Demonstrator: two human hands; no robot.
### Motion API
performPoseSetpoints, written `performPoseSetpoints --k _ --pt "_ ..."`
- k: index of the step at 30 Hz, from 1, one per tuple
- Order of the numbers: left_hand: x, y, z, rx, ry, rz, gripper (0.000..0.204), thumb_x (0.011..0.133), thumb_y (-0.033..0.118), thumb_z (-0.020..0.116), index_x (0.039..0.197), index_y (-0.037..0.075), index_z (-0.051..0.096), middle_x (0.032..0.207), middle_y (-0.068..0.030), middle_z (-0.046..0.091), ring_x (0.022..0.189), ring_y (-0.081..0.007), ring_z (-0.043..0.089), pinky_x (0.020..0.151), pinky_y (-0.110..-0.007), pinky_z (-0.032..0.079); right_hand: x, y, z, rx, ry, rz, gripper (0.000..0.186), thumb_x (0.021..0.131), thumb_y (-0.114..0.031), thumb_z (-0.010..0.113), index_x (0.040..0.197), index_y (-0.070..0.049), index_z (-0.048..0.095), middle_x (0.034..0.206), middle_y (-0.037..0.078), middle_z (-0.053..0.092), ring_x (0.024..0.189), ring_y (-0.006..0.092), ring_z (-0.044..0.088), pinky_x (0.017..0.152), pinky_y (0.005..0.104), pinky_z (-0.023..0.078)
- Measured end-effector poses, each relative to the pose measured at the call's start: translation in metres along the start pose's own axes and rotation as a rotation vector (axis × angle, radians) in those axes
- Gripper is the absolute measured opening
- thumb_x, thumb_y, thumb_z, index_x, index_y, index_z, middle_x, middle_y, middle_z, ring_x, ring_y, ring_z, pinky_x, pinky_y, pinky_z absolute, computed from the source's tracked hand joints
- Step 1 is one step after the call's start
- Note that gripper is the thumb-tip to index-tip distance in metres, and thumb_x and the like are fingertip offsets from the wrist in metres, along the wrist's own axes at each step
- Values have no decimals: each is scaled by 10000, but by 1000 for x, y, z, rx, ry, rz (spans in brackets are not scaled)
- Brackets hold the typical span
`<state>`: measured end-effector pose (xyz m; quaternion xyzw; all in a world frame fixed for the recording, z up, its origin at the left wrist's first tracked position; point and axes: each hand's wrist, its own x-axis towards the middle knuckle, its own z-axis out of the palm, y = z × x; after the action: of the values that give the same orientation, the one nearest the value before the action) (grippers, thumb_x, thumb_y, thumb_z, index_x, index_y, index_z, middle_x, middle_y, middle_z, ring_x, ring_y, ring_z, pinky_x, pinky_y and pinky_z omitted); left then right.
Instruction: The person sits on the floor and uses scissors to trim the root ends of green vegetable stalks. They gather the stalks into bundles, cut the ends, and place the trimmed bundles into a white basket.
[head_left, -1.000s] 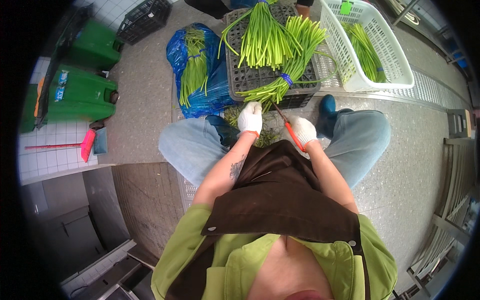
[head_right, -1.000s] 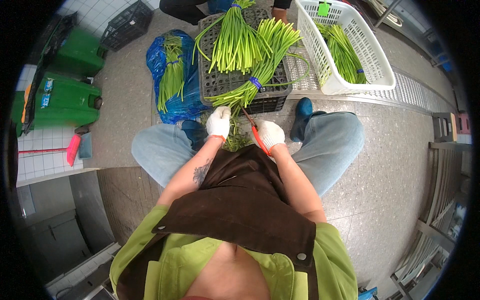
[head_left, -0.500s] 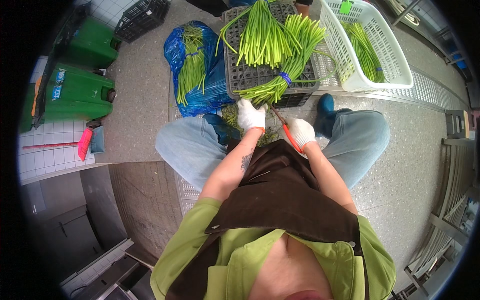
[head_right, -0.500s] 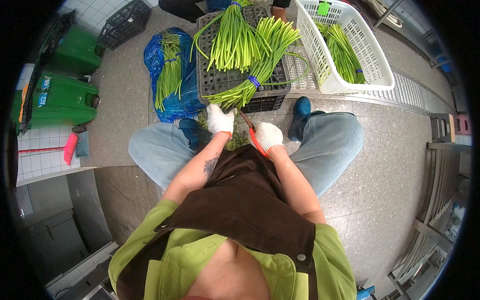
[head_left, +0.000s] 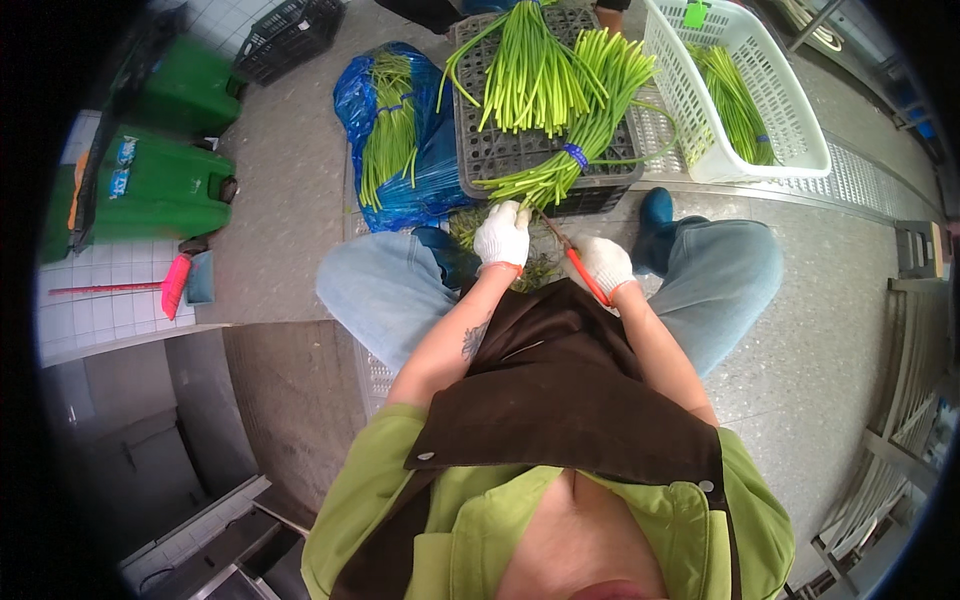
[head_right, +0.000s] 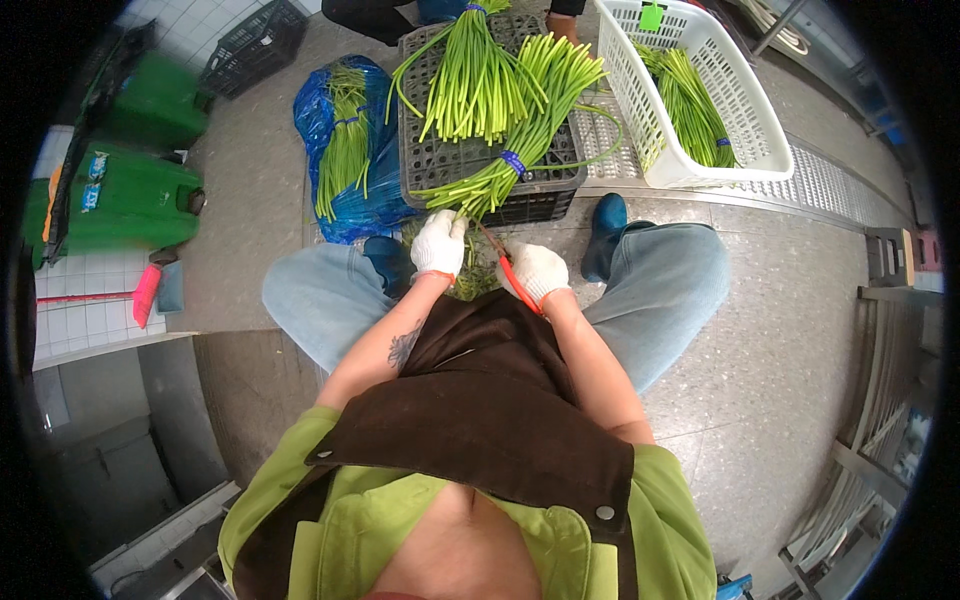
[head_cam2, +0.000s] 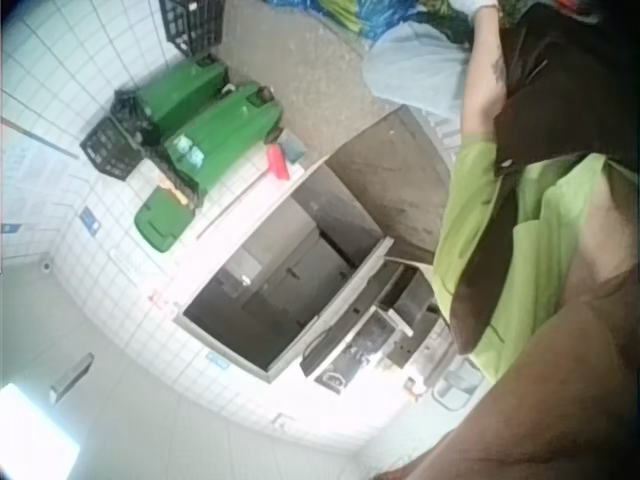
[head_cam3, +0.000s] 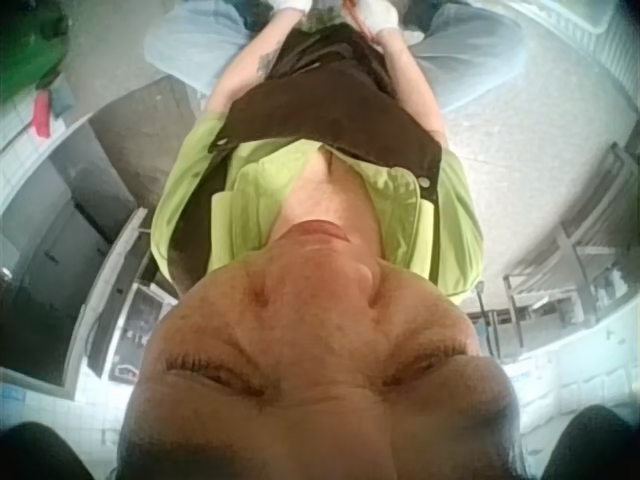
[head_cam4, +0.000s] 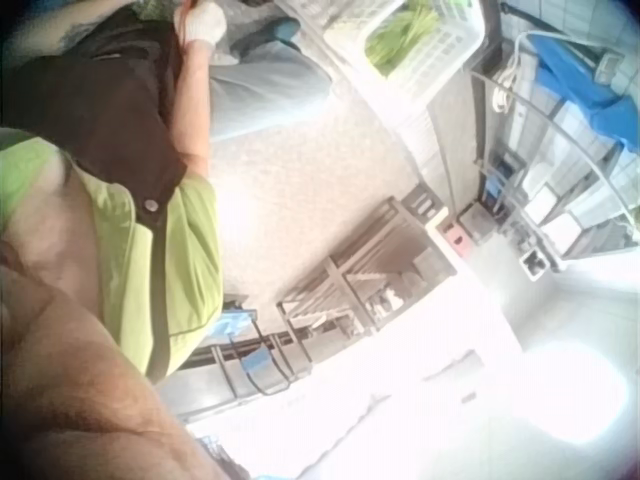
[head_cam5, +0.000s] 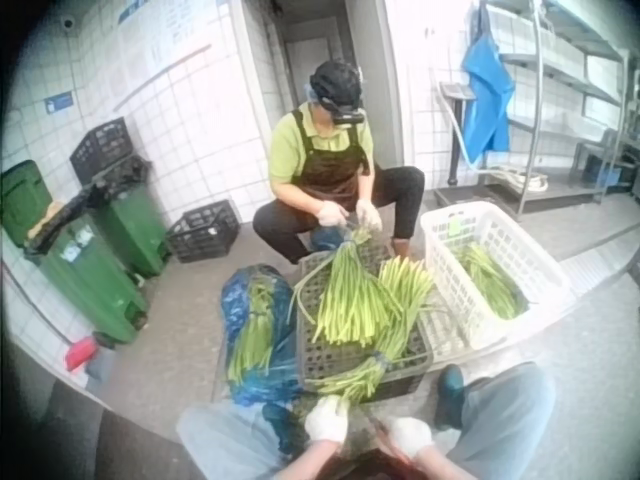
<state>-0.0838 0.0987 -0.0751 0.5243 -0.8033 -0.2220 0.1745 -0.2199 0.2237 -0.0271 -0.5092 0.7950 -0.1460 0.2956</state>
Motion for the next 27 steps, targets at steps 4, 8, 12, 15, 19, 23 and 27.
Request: performPoseSetpoints --k 4,8,12,15,19,23,27 --pt "-4 7 -15 60 -146 -14 309 940 380 497 1006 135 673 994 -156 675 893 -397 645 766 -501 505 4 4 2 35 16 -27 308 838 -351 587 949 -84 693 870 215 695 860 406 671 765 483 534" --pt "-8 3 -6 -8 -133 -32 348 951 397 468 1004 123 676 985 -167 676 907 -399 640 770 -500 501 4 0 -2 39 -12 -11 312 835 -352 588 962 -87 694 888 215 697 877 403 670 780 477 534" --pt "-2 -3 -5 -54 -96 -44 341 956 390 480 1002 113 672 979 -171 674 908 -399 640 771 -503 501 1 1 -3 39 -49 13 316 835 -351 585 977 -91 697 907 211 699 898 398 670 794 476 532" --pt "-4 -1 -9 -44 -87 36 313 954 373 507 1002 109 669 985 -170 674 896 -403 644 761 -509 501 8 5 0 42 -73 15 314 840 -353 587 981 -96 700 910 211 699 902 400 670 795 479 531" --pt "-6 -1 -8 5 -85 100 287 958 353 508 991 107 652 994 -167 671 864 -412 645 738 -519 502 13 8 6 92 -15 -45 294 830 -320 572 934 -73 690 875 243 673 875 428 649 773 497 510" --pt "-7 -2 -9 12 -138 93 274 953 350 519 1014 118 651 982 -169 666 873 -413 644 741 -520 502 15 7 9 42 8 -20 283 837 -303 565 930 -72 699 872 242 674 865 429 651 762 502 514" --pt "-21 -28 -2 104 -260 57 308 926 380 560 1081 123 631 1084 -175 632 911 -413 645 775 -515 511 11 6 15 1 13 -39 271 844 -295 567 925 -76 704 865 240 674 856 429 652 753 503 519"
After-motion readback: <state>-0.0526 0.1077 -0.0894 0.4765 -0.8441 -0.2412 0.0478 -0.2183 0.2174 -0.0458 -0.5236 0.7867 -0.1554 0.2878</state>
